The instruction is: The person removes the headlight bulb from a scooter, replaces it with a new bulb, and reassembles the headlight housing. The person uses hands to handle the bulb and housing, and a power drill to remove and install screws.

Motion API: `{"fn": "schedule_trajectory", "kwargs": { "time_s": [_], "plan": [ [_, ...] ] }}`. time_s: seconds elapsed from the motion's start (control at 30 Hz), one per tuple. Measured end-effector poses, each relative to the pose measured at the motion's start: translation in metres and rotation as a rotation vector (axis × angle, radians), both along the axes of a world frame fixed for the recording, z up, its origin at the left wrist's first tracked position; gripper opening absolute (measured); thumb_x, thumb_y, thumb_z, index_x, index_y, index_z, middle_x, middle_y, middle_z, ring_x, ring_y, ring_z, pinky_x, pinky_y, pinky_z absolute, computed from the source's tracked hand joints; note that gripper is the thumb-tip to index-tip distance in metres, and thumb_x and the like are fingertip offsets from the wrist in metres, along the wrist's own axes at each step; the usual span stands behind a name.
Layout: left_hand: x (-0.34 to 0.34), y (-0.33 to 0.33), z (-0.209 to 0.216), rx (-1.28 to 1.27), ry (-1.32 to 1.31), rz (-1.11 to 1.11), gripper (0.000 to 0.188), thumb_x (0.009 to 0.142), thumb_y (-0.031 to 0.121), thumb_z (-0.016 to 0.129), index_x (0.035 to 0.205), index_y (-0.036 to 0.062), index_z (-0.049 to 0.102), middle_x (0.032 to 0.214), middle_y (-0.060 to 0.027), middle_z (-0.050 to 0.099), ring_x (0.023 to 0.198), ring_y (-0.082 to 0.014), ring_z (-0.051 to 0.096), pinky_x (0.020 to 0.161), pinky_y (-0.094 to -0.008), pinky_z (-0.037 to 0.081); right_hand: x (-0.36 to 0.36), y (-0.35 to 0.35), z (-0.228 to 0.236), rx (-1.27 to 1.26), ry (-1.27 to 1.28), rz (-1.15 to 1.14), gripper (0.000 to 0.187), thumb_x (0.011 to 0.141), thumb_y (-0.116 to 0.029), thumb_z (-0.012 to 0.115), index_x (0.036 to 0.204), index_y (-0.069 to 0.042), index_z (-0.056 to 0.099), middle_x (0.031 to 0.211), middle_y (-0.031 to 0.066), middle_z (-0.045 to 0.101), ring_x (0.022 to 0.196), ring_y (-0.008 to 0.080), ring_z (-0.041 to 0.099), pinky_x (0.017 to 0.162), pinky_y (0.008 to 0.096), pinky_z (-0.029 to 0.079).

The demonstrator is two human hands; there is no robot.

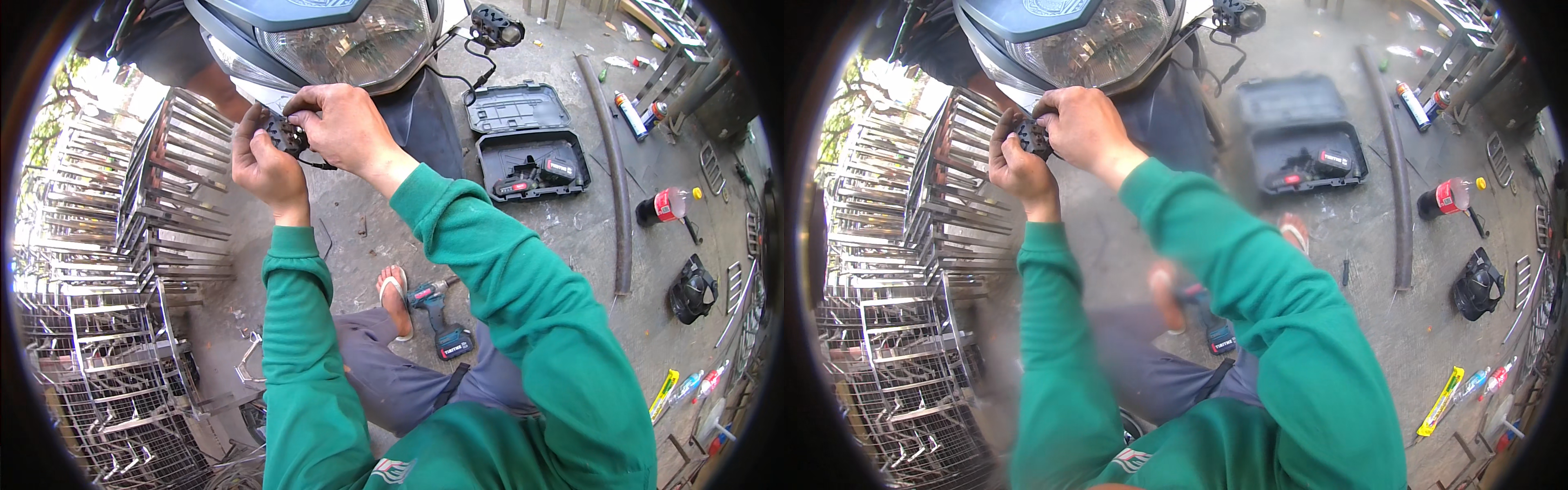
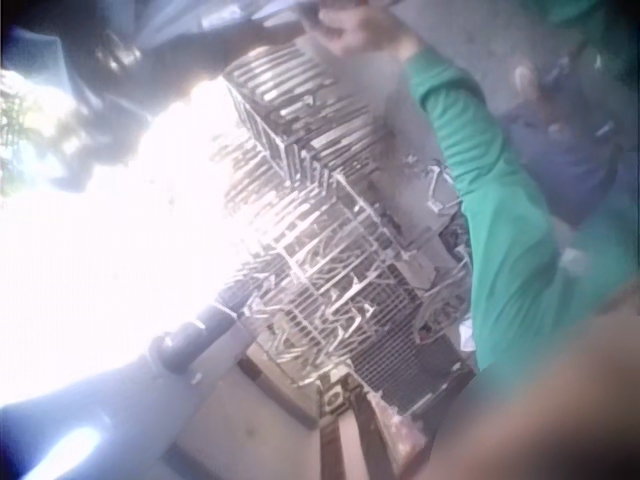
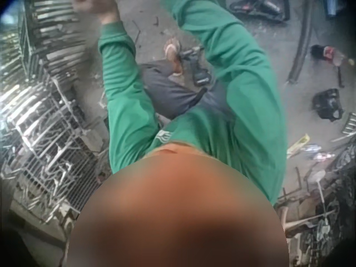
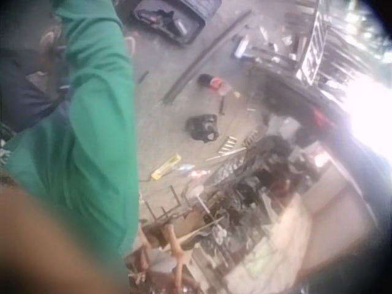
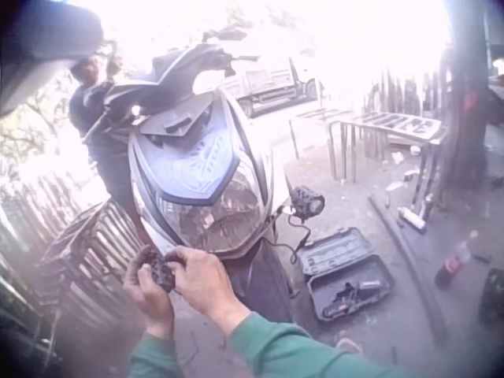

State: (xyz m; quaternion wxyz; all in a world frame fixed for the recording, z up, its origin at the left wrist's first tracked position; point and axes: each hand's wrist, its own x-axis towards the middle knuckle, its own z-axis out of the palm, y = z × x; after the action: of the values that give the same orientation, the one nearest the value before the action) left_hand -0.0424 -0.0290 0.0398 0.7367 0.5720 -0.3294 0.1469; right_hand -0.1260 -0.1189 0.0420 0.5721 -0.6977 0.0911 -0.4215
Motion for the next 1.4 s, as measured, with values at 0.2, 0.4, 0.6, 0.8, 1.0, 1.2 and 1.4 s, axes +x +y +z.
{"fn": "schedule_trajectory", "kwargs": {
  "time_s": [0.2, 0.4, 0.6, 0.8, 1.0, 1.2, 1.4],
  "plan": [
    [0.004, 0.003, -0.002, 0.009, 0.03, -0.017, 0.035, 0.092, 0.003, 0.046, 0.115, -0.0105, 0.069, 0.107, -0.0147, 0.07, 0.094, -0.0193, 0.068, 0.081, -0.0305, 0.059, 0.001, 0.002, 0.0, -0.052, 0.005, -0.052, 0.019, 0.087, -0.008, 0.068, 0.103, -0.002, 0.077, 0.089, 0.0174, 0.076, 0.08, 0.0283, 0.075, 0.077, 0.0368, 0.058],
    [0.005, 0.003, 0.0, 0.036, 0.056, 0.0, 0.034, 0.091, 0.0, 0.047, 0.114, -0.0099, 0.07, 0.106, -0.0136, 0.07, 0.094, -0.0191, 0.067, 0.08, -0.0307, 0.058, 0.002, 0.003, -0.001, -0.061, 0.018, -0.054, 0.018, 0.086, -0.011, 0.068, 0.101, -0.004, 0.078, 0.088, 0.0177, 0.075, 0.083, 0.0325, 0.074, 0.079, 0.0397, 0.058],
    [0.004, 0.005, 0.001, 0.079, 0.042, 0.017, 0.033, 0.091, 0.001, 0.049, 0.113, -0.0095, 0.07, 0.106, -0.0132, 0.071, 0.095, -0.0194, 0.067, 0.082, -0.0313, 0.057, 0.003, 0.004, -0.001, -0.138, 0.005, -0.098, 0.017, 0.086, -0.012, 0.067, 0.097, -0.007, 0.079, 0.085, 0.0163, 0.074, 0.084, 0.0358, 0.072, 0.08, 0.0446, 0.057],
    [0.006, 0.005, 0.0, 0.09, 0.032, 0.022, 0.033, 0.091, 0.002, 0.049, 0.112, -0.0097, 0.07, 0.105, -0.0134, 0.072, 0.094, -0.0192, 0.068, 0.083, -0.0318, 0.057, 0.004, 0.003, 0.001, -0.091, 0.017, -0.028, 0.018, 0.087, -0.013, 0.069, 0.099, -0.002, 0.078, 0.087, 0.0189, 0.074, 0.082, 0.0358, 0.072, 0.077, 0.0422, 0.057],
    [0.01, 0.004, -0.001, 0.066, 0.028, 0.012, 0.032, 0.09, 0.002, 0.049, 0.111, -0.0093, 0.071, 0.103, -0.0131, 0.072, 0.093, -0.0191, 0.068, 0.083, -0.0316, 0.056, 0.004, 0.006, 0.0, -0.202, 0.028, -0.152, 0.016, 0.088, -0.019, 0.071, 0.095, -0.007, 0.078, 0.086, 0.0177, 0.074, 0.082, 0.0366, 0.072, 0.076, 0.0458, 0.057],
    [0.005, 0.004, 0.003, 0.071, 0.018, 0.029, 0.03, 0.09, 0.002, 0.05, 0.109, -0.0083, 0.071, 0.1, -0.0119, 0.072, 0.091, -0.0177, 0.067, 0.082, -0.0307, 0.055, 0.006, 0.007, 0.0, -0.266, 0.083, -0.193, 0.022, 0.091, -0.028, 0.07, 0.093, -0.007, 0.078, 0.089, 0.0155, 0.074, 0.083, 0.0364, 0.072, 0.074, 0.0469, 0.057],
    [-0.002, 0.004, 0.007, 0.086, -0.069, 0.077, 0.028, 0.092, 0.001, 0.051, 0.109, -0.007, 0.072, 0.096, -0.0101, 0.072, 0.084, -0.0151, 0.067, 0.076, -0.0279, 0.055, -0.001, 0.002, 0.006, -0.293, 0.105, -0.109, 0.022, 0.092, -0.021, 0.071, 0.101, -0.003, 0.078, 0.093, 0.019, 0.075, 0.083, 0.0342, 0.073, 0.076, 0.0404, 0.057]
  ]
}}
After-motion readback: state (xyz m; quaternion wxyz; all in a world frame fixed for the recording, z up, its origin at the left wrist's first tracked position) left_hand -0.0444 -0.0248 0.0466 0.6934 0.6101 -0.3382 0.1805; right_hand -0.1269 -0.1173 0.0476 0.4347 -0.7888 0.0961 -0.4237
